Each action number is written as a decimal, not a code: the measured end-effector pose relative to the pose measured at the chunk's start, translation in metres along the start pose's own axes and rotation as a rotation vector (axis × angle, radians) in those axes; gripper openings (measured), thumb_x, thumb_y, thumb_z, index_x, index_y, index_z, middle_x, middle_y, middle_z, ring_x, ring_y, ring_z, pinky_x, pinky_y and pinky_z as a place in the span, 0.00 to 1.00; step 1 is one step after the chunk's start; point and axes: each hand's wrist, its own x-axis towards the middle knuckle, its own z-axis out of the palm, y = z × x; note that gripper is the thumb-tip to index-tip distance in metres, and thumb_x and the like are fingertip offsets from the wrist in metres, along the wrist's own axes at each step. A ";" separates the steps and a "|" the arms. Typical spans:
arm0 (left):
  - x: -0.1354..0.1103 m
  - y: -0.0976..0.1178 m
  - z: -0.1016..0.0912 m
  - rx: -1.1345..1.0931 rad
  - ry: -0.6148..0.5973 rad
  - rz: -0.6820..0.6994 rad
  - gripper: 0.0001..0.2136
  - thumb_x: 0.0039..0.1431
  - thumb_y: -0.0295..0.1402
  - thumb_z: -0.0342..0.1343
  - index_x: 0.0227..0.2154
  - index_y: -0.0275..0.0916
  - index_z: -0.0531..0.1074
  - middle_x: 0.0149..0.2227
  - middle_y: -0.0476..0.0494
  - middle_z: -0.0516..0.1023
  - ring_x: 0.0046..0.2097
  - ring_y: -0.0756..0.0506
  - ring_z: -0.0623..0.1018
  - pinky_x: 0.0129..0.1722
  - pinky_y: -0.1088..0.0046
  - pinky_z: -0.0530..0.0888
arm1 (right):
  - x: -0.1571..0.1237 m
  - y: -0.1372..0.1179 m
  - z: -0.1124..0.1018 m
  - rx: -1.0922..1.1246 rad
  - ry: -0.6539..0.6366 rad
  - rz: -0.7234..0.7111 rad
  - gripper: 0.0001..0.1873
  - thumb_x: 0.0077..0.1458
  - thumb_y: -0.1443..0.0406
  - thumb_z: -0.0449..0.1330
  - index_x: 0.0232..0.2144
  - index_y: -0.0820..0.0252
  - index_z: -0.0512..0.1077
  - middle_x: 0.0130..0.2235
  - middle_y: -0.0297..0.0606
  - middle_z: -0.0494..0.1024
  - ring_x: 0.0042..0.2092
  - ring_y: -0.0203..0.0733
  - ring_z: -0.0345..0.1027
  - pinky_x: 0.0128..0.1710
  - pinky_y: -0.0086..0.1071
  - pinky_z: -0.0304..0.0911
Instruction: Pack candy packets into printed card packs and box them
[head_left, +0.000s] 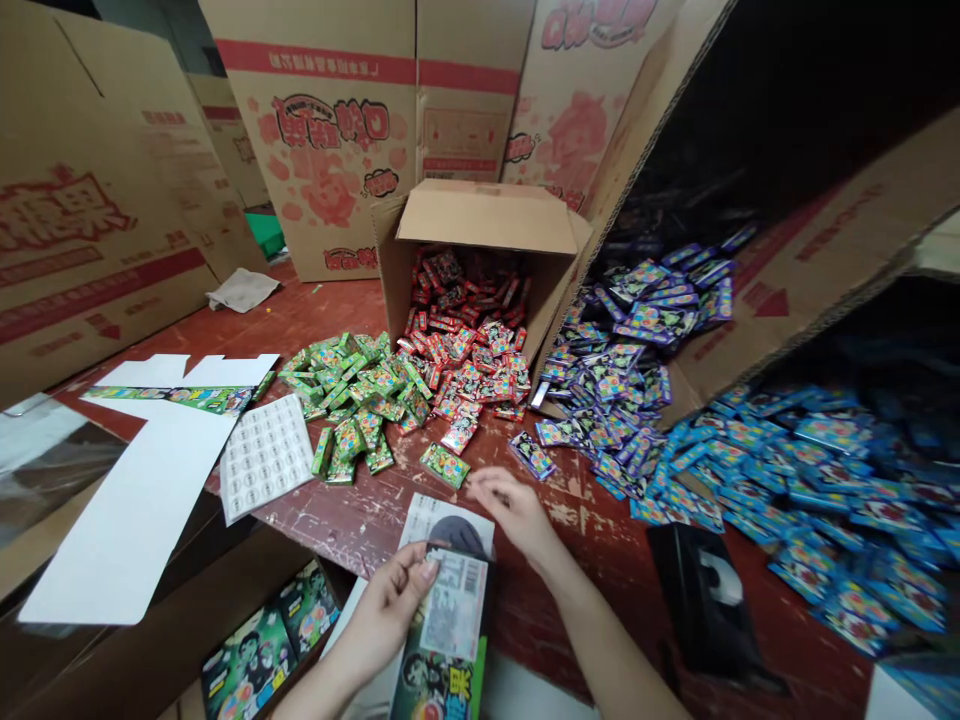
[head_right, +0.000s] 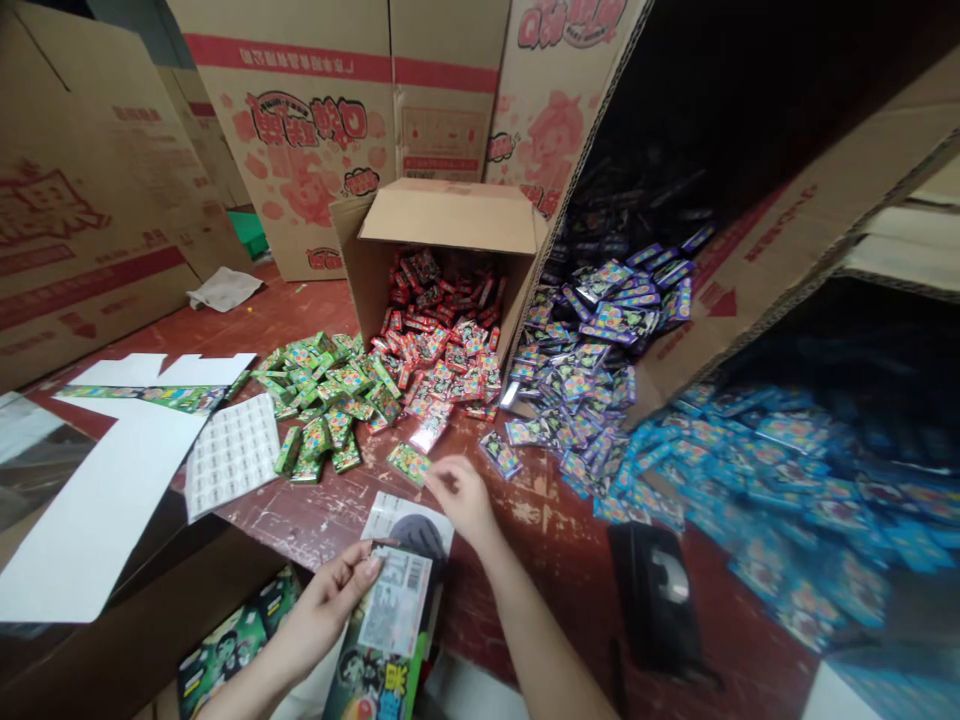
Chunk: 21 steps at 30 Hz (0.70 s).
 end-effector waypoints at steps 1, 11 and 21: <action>0.000 0.000 0.000 -0.002 0.005 -0.002 0.16 0.58 0.44 0.55 0.42 0.38 0.72 0.33 0.44 0.80 0.35 0.47 0.77 0.34 0.75 0.70 | 0.012 0.006 0.009 -0.033 0.064 0.029 0.09 0.49 0.59 0.63 0.30 0.59 0.75 0.37 0.41 0.73 0.40 0.45 0.68 0.42 0.37 0.65; 0.001 -0.004 -0.007 -0.055 0.038 -0.001 0.15 0.58 0.44 0.55 0.41 0.39 0.73 0.32 0.46 0.80 0.35 0.47 0.77 0.36 0.75 0.71 | 0.051 0.054 0.029 -0.111 0.096 0.183 0.09 0.37 0.66 0.68 0.20 0.60 0.69 0.23 0.32 0.70 0.26 0.39 0.66 0.29 0.32 0.63; -0.002 -0.006 -0.007 -0.050 0.044 0.008 0.14 0.59 0.42 0.54 0.43 0.40 0.72 0.34 0.47 0.80 0.35 0.47 0.77 0.36 0.75 0.71 | 0.050 0.027 0.036 0.141 0.157 0.170 0.18 0.28 0.63 0.73 0.23 0.60 0.70 0.26 0.38 0.76 0.33 0.49 0.72 0.36 0.40 0.67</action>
